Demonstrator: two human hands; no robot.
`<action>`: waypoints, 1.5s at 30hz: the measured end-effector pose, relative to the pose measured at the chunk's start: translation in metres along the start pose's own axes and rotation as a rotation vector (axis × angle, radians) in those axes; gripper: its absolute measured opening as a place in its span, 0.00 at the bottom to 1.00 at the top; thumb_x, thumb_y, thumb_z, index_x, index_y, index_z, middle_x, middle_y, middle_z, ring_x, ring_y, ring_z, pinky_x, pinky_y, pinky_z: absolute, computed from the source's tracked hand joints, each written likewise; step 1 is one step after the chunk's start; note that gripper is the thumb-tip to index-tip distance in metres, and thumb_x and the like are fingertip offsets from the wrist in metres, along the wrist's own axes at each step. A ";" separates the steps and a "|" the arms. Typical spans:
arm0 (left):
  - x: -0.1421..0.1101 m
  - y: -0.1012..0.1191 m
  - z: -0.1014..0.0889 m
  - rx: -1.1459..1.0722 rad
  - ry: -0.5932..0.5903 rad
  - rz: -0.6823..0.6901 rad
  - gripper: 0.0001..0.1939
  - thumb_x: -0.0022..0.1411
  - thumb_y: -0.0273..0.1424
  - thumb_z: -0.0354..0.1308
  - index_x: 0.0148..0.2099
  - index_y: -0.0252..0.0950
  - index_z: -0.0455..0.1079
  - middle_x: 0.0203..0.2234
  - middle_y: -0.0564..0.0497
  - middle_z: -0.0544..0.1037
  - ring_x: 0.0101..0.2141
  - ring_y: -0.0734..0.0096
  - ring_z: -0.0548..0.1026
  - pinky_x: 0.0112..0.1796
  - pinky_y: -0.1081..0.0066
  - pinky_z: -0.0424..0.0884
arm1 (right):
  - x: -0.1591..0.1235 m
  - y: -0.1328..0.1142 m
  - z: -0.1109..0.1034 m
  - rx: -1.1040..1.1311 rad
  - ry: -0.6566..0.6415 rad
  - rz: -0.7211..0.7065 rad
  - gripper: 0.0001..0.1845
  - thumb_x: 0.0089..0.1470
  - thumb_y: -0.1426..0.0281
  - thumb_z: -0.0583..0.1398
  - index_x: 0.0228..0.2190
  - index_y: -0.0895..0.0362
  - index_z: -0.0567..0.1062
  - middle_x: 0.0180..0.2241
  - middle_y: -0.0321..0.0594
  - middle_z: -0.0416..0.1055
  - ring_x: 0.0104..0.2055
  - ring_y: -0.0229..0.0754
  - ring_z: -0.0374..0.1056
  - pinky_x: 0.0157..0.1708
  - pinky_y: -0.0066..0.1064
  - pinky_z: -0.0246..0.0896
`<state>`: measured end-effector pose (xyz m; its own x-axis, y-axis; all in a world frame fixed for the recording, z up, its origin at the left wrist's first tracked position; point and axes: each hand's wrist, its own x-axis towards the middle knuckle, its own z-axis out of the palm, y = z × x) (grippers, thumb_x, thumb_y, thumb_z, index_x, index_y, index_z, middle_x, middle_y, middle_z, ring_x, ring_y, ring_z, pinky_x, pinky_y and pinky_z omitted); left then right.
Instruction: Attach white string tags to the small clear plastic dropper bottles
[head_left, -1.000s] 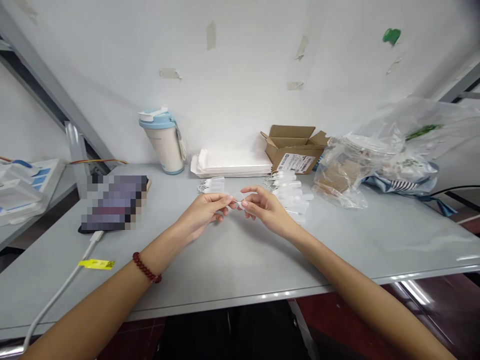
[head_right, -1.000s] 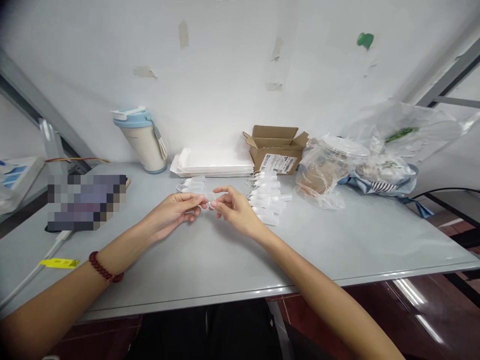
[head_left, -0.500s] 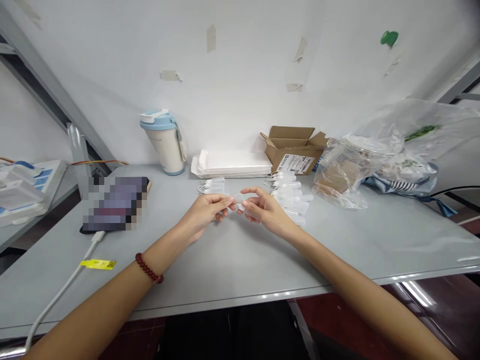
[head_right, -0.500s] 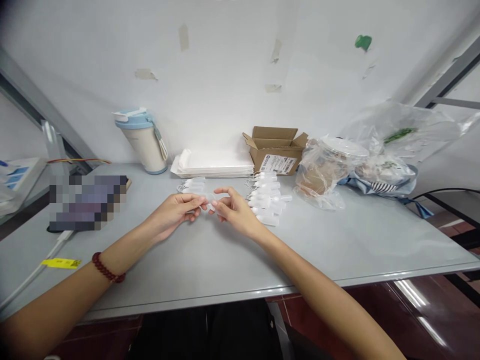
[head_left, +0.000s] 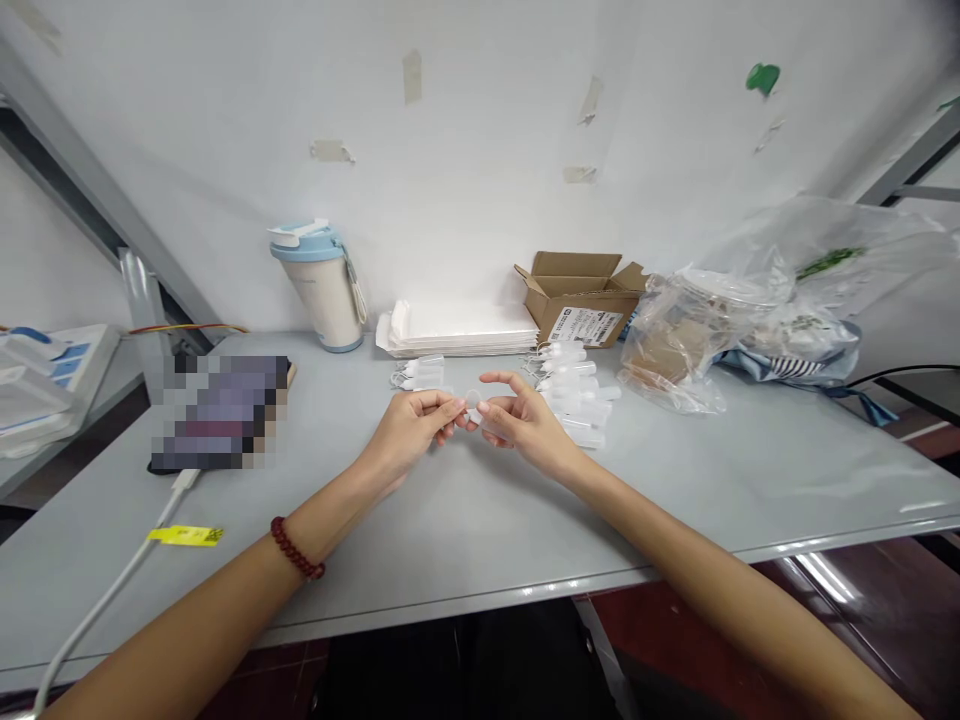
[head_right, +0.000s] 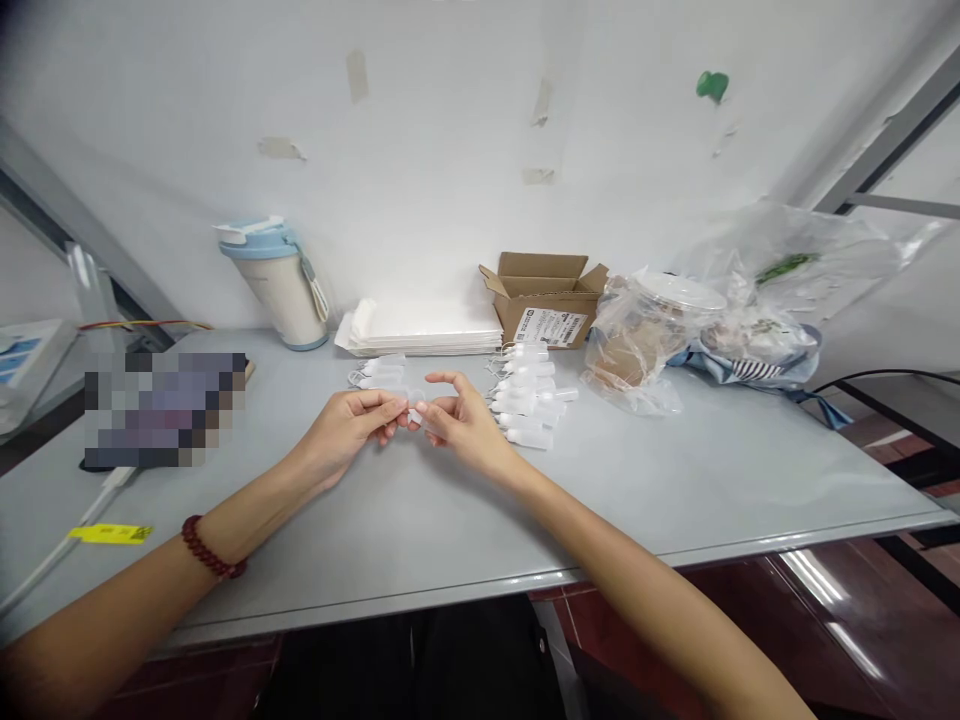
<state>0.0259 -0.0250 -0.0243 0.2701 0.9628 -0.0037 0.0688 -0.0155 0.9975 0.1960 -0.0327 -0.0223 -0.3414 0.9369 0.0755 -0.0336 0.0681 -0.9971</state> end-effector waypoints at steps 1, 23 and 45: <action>0.000 0.000 0.001 0.008 0.006 0.007 0.13 0.55 0.40 0.59 0.28 0.34 0.73 0.24 0.50 0.76 0.23 0.75 0.64 0.25 0.73 0.61 | 0.000 0.000 0.000 0.004 -0.002 -0.003 0.23 0.51 0.60 0.60 0.45 0.55 0.59 0.19 0.27 0.64 0.19 0.31 0.56 0.21 0.26 0.50; -0.003 0.013 -0.002 0.166 -0.005 0.039 0.14 0.56 0.39 0.57 0.25 0.34 0.70 0.20 0.53 0.71 0.21 0.76 0.64 0.25 0.74 0.62 | -0.002 -0.002 0.000 0.016 -0.002 0.006 0.21 0.50 0.58 0.60 0.41 0.55 0.62 0.21 0.29 0.67 0.19 0.30 0.56 0.20 0.26 0.48; 0.003 0.023 -0.024 0.367 -0.141 0.052 0.12 0.53 0.38 0.59 0.25 0.36 0.73 0.20 0.52 0.73 0.21 0.75 0.66 0.25 0.74 0.62 | 0.003 -0.006 -0.008 -0.098 -0.102 0.146 0.21 0.53 0.55 0.56 0.43 0.54 0.60 0.24 0.36 0.74 0.15 0.33 0.59 0.17 0.26 0.50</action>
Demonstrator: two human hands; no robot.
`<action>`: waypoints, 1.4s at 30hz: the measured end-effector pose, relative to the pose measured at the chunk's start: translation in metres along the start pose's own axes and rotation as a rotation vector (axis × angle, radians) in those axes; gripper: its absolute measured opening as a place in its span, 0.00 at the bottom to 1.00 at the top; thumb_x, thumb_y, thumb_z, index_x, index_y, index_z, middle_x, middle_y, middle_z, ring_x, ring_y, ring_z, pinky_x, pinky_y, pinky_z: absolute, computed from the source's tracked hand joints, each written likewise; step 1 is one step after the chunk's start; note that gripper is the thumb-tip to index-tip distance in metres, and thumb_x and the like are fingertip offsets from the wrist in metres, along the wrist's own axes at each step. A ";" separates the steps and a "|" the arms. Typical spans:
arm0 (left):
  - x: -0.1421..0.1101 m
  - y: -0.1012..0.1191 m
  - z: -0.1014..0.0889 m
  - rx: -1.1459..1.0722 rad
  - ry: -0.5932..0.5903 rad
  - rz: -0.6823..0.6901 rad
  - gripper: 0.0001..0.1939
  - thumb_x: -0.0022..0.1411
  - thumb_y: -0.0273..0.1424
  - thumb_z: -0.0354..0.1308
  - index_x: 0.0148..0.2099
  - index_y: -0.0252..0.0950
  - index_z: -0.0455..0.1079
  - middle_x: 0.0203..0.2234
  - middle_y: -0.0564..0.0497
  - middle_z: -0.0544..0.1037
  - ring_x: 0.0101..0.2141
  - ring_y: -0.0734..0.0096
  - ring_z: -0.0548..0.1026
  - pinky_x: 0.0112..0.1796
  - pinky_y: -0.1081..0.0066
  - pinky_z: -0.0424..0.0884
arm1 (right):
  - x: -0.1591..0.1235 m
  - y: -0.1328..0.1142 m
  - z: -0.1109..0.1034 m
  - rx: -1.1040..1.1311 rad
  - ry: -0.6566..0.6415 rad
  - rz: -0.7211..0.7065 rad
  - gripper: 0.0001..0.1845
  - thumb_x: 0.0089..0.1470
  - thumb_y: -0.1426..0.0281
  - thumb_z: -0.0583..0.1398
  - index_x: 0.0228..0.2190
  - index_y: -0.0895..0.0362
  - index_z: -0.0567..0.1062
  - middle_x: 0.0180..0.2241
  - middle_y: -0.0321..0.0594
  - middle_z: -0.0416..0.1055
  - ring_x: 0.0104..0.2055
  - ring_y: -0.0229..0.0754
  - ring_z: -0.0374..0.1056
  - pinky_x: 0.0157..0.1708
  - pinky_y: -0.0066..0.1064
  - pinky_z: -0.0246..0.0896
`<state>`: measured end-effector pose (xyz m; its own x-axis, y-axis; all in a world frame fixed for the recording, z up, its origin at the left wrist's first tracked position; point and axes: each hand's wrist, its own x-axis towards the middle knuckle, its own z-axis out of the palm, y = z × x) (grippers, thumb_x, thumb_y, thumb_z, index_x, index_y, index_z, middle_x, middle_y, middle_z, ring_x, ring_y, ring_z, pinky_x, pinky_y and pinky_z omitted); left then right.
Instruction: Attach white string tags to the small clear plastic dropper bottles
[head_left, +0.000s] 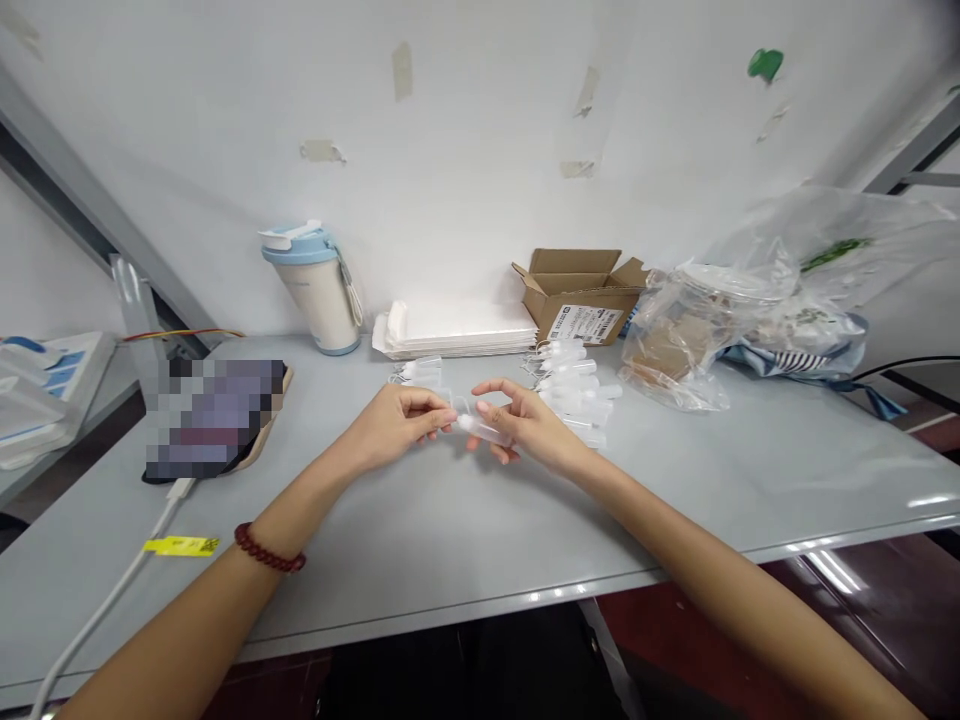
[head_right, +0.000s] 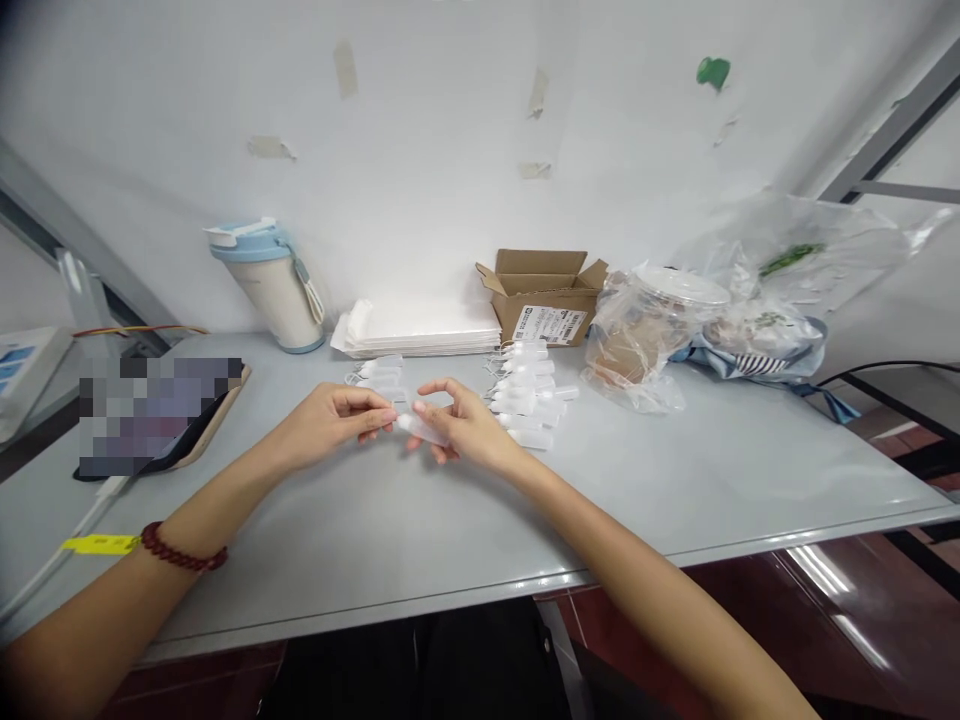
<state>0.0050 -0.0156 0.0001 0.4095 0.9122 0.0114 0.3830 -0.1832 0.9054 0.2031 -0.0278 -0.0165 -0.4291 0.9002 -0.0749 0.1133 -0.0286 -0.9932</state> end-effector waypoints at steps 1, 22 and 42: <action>0.002 -0.003 -0.003 0.008 0.041 -0.010 0.12 0.52 0.39 0.60 0.25 0.36 0.74 0.20 0.52 0.73 0.21 0.75 0.66 0.25 0.74 0.62 | 0.001 0.002 -0.003 -0.079 0.043 -0.035 0.20 0.55 0.55 0.55 0.43 0.54 0.60 0.24 0.37 0.74 0.16 0.34 0.61 0.17 0.26 0.52; 0.014 -0.032 -0.032 0.514 0.231 -0.175 0.18 0.51 0.43 0.53 0.19 0.35 0.68 0.13 0.56 0.59 0.18 0.75 0.56 0.22 0.72 0.51 | -0.017 -0.021 -0.057 -1.157 0.033 0.172 0.11 0.46 0.68 0.62 0.35 0.55 0.74 0.33 0.41 0.72 0.33 0.42 0.66 0.27 0.27 0.53; 0.007 -0.025 -0.024 0.791 0.405 -0.222 0.24 0.59 0.47 0.43 0.17 0.39 0.60 0.14 0.49 0.66 0.20 0.65 0.64 0.23 0.69 0.52 | -0.013 -0.020 -0.044 -1.113 0.093 0.019 0.05 0.44 0.77 0.55 0.24 0.57 0.70 0.24 0.39 0.68 0.26 0.37 0.61 0.25 0.28 0.47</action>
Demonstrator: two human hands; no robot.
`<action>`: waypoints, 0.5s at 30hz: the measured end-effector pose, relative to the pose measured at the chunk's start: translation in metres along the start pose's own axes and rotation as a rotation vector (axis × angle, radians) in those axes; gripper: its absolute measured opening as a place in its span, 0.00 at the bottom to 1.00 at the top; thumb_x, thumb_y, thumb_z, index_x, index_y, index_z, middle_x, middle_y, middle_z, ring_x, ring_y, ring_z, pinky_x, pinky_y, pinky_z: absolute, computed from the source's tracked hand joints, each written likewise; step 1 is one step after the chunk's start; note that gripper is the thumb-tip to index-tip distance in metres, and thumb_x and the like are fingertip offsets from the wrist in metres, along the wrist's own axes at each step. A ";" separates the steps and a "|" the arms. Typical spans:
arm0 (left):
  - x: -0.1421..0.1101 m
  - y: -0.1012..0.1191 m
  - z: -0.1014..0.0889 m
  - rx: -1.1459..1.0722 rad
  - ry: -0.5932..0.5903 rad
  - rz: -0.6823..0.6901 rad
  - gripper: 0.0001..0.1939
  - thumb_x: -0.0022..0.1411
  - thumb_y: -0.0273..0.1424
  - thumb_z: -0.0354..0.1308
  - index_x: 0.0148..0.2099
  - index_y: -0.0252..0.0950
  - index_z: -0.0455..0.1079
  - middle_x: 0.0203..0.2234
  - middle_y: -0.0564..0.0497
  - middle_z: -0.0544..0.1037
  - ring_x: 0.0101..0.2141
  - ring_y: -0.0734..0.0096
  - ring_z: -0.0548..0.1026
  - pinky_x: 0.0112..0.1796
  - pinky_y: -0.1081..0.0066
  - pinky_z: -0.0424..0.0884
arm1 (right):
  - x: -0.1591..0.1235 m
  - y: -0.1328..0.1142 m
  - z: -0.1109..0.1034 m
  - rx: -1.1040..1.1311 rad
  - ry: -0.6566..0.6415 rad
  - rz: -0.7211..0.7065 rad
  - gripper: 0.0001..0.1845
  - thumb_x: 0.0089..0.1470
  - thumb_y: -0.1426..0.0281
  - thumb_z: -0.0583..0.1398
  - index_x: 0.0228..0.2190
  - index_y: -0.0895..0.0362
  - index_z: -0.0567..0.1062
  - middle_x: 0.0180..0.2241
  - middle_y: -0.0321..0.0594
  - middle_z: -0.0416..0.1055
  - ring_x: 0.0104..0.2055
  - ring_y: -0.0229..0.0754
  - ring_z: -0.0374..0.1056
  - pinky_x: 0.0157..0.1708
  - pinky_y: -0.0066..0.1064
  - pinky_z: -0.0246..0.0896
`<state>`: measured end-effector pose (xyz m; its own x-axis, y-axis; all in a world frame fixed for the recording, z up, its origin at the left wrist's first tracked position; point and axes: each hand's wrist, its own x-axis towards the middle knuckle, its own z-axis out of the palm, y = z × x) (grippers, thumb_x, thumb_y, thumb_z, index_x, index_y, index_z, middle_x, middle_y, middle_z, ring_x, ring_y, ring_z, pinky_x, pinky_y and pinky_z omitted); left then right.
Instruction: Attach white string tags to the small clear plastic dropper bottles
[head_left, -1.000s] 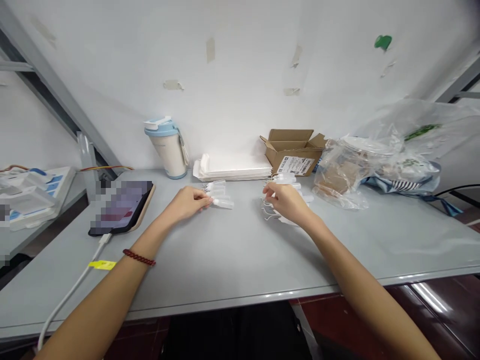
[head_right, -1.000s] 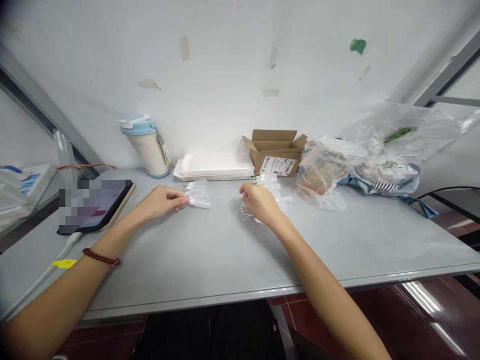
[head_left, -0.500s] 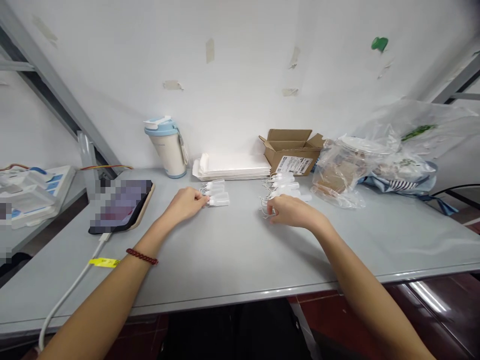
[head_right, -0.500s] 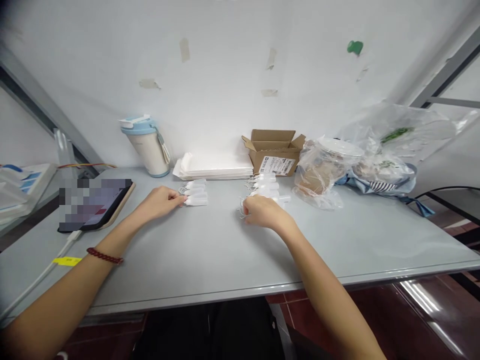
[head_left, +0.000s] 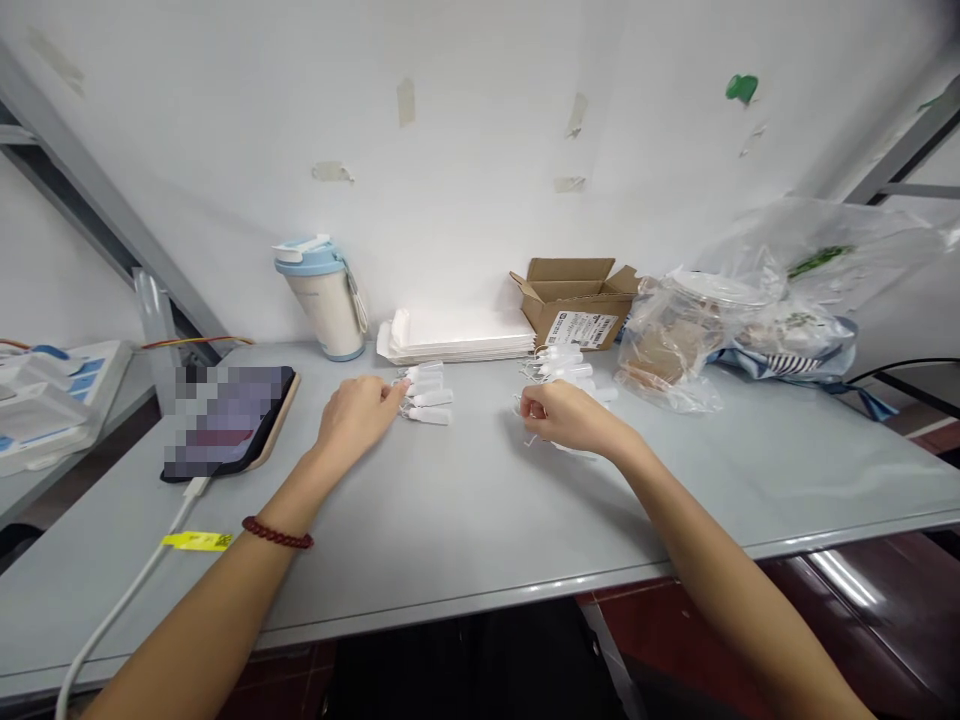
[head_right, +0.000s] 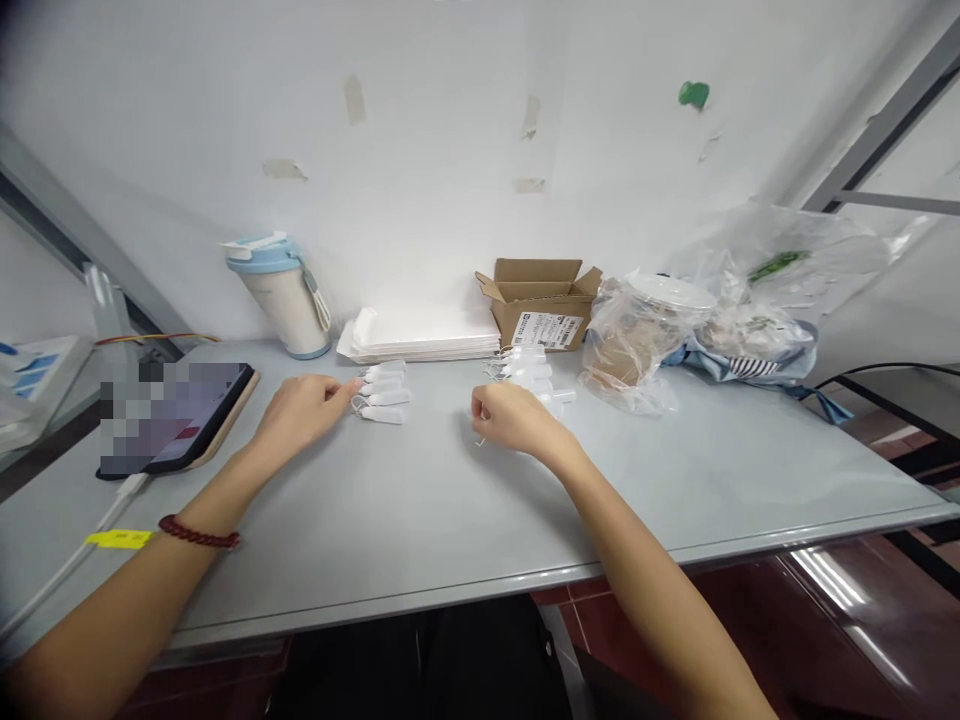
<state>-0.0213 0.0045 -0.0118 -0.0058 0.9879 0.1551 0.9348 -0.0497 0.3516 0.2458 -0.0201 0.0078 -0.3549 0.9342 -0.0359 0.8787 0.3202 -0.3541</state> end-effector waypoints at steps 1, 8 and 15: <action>-0.001 0.002 0.000 -0.011 0.026 -0.002 0.23 0.60 0.46 0.43 0.19 0.38 0.63 0.16 0.48 0.69 0.21 0.63 0.66 0.23 0.69 0.53 | 0.000 0.000 0.000 0.049 0.045 -0.031 0.05 0.45 0.76 0.55 0.24 0.57 0.70 0.25 0.38 0.69 0.28 0.38 0.62 0.26 0.28 0.49; -0.014 0.022 0.006 -0.435 -0.052 0.239 0.16 0.59 0.42 0.50 0.39 0.35 0.71 0.25 0.51 0.75 0.26 0.68 0.71 0.30 0.71 0.64 | 0.005 -0.009 0.007 0.687 0.097 -0.136 0.02 0.52 0.71 0.53 0.29 0.56 0.65 0.35 0.41 0.73 0.39 0.41 0.68 0.37 0.32 0.58; -0.027 0.036 0.010 -0.562 -0.212 0.354 0.17 0.58 0.40 0.53 0.46 0.36 0.69 0.29 0.51 0.77 0.27 0.70 0.72 0.31 0.71 0.67 | 0.005 -0.027 0.025 1.140 -0.068 -0.109 0.07 0.55 0.65 0.54 0.31 0.54 0.59 0.24 0.31 0.71 0.23 0.35 0.66 0.29 0.30 0.58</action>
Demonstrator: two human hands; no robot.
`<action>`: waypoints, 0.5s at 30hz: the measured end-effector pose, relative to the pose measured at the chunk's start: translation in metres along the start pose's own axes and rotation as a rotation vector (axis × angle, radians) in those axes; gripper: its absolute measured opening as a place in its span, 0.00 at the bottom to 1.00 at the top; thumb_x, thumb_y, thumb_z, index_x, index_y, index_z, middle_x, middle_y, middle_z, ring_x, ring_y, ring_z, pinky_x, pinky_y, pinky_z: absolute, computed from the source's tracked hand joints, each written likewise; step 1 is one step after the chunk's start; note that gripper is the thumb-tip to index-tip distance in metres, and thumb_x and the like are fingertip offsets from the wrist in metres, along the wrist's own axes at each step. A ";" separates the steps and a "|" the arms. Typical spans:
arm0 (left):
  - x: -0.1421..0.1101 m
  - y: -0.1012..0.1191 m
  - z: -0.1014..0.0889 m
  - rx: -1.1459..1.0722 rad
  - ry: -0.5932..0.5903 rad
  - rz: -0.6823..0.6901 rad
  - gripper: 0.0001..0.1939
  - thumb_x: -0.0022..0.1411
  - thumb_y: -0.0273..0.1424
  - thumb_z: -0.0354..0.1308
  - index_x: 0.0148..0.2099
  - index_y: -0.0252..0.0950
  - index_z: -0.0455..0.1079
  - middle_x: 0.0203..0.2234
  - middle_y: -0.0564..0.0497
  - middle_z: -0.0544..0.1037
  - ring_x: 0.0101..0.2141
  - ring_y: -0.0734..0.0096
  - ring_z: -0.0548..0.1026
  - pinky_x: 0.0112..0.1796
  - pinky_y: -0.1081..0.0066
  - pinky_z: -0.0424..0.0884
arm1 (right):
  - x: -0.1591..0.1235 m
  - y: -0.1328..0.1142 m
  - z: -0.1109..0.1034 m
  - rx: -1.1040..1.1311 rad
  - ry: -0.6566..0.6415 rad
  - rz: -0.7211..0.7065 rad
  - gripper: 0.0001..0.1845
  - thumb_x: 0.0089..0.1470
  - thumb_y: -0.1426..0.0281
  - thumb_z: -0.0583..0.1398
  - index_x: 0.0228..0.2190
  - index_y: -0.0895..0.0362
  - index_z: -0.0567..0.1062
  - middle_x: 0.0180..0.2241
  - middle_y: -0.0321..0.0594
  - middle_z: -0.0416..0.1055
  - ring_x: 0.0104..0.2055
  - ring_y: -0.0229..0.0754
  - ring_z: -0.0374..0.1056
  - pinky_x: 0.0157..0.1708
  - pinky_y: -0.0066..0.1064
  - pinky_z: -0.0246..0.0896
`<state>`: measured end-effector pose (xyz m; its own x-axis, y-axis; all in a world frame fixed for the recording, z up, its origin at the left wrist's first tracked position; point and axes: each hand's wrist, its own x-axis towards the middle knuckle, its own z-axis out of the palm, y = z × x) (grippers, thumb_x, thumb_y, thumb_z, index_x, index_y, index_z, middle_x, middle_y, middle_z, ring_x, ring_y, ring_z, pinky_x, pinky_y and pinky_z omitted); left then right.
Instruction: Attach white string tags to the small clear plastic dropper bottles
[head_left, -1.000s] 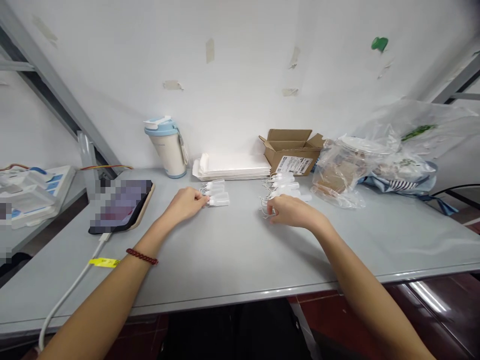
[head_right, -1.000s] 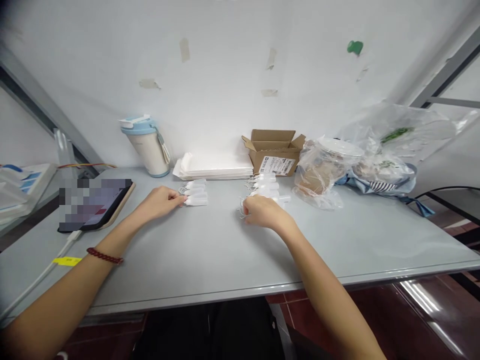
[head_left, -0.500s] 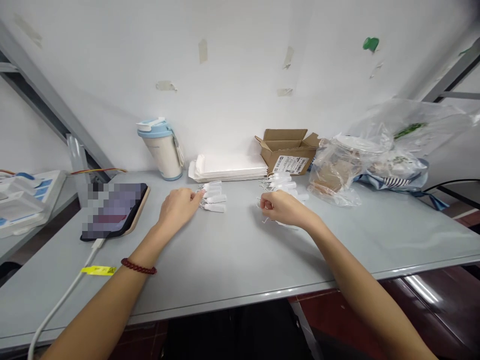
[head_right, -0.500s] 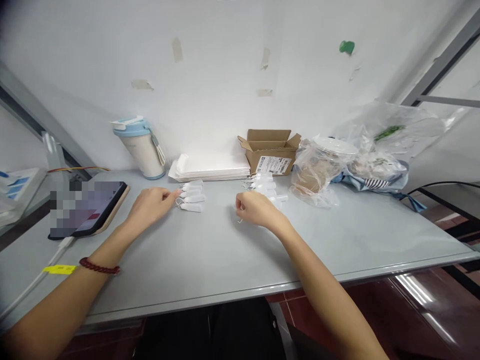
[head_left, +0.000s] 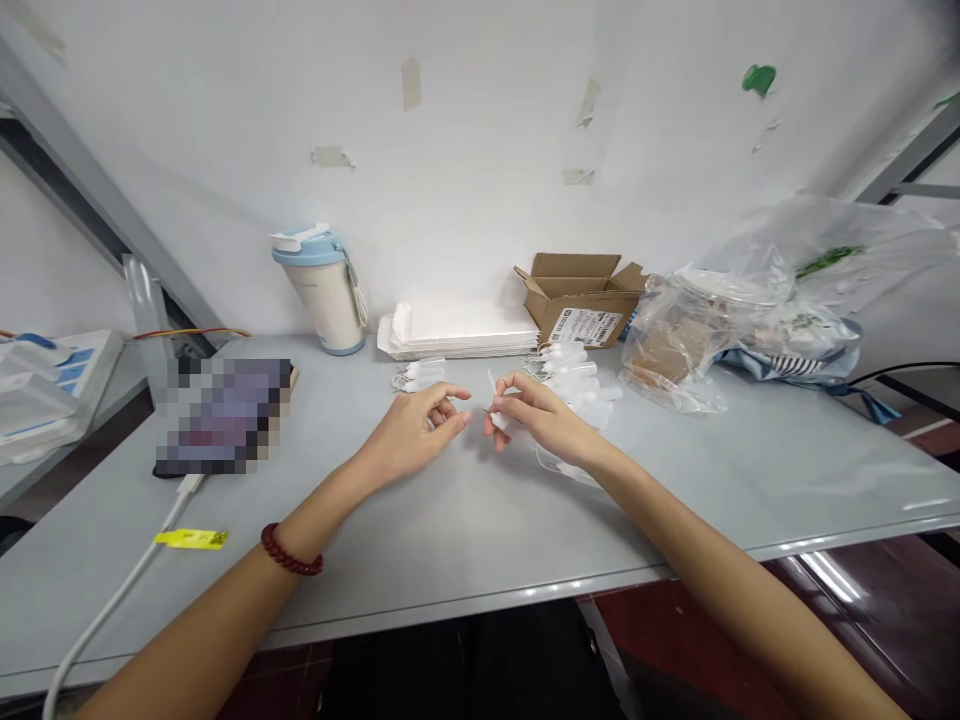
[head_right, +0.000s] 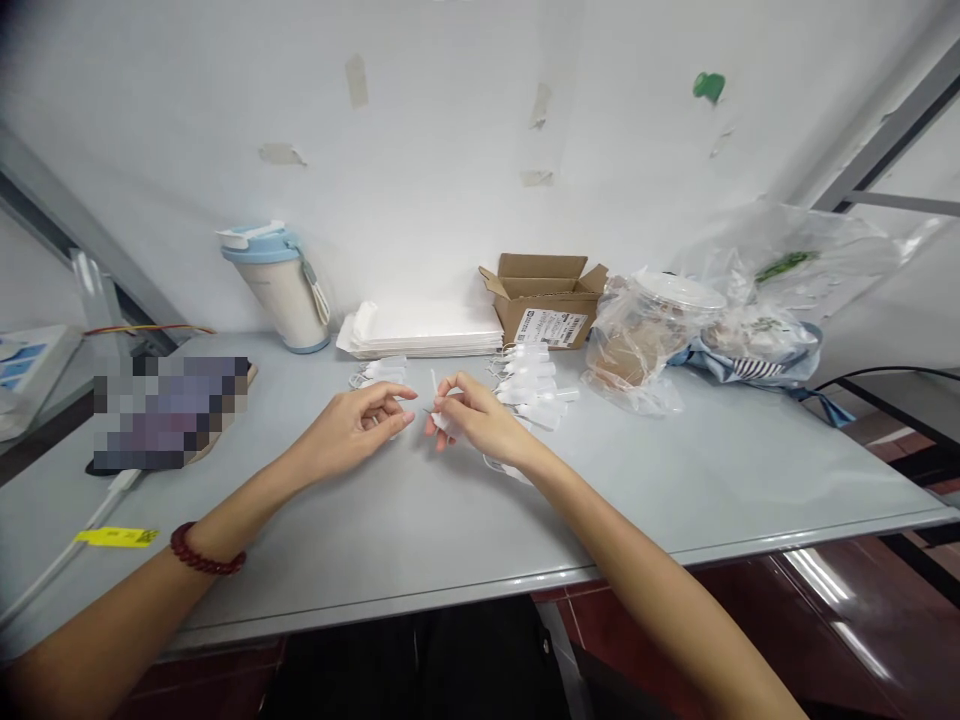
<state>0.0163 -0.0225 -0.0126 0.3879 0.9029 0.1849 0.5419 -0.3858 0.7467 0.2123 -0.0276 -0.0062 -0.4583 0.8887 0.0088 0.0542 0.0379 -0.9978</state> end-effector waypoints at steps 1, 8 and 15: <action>0.000 0.001 -0.002 -0.006 -0.014 0.000 0.15 0.58 0.40 0.53 0.43 0.36 0.70 0.28 0.51 0.77 0.27 0.70 0.72 0.30 0.72 0.67 | 0.000 0.001 0.003 0.022 -0.005 0.021 0.08 0.54 0.64 0.54 0.31 0.53 0.59 0.23 0.30 0.70 0.20 0.34 0.64 0.25 0.28 0.56; 0.002 -0.009 -0.015 0.038 -0.260 -0.173 0.10 0.56 0.36 0.52 0.30 0.36 0.69 0.22 0.52 0.76 0.23 0.69 0.73 0.26 0.71 0.66 | 0.001 0.010 0.014 0.120 -0.008 0.169 0.10 0.52 0.63 0.55 0.31 0.53 0.58 0.18 0.28 0.66 0.14 0.31 0.54 0.14 0.23 0.45; 0.005 -0.016 -0.008 0.031 -0.084 -0.052 0.13 0.56 0.34 0.51 0.40 0.35 0.71 0.36 0.47 0.77 0.37 0.64 0.74 0.38 0.67 0.68 | 0.002 0.012 0.015 0.144 -0.007 0.163 0.09 0.51 0.63 0.55 0.31 0.53 0.60 0.17 0.28 0.66 0.14 0.31 0.54 0.13 0.23 0.46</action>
<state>0.0037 -0.0102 -0.0186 0.4192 0.9033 0.0914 0.5850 -0.3458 0.7336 0.1989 -0.0324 -0.0191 -0.4597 0.8747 -0.1536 0.0009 -0.1725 -0.9850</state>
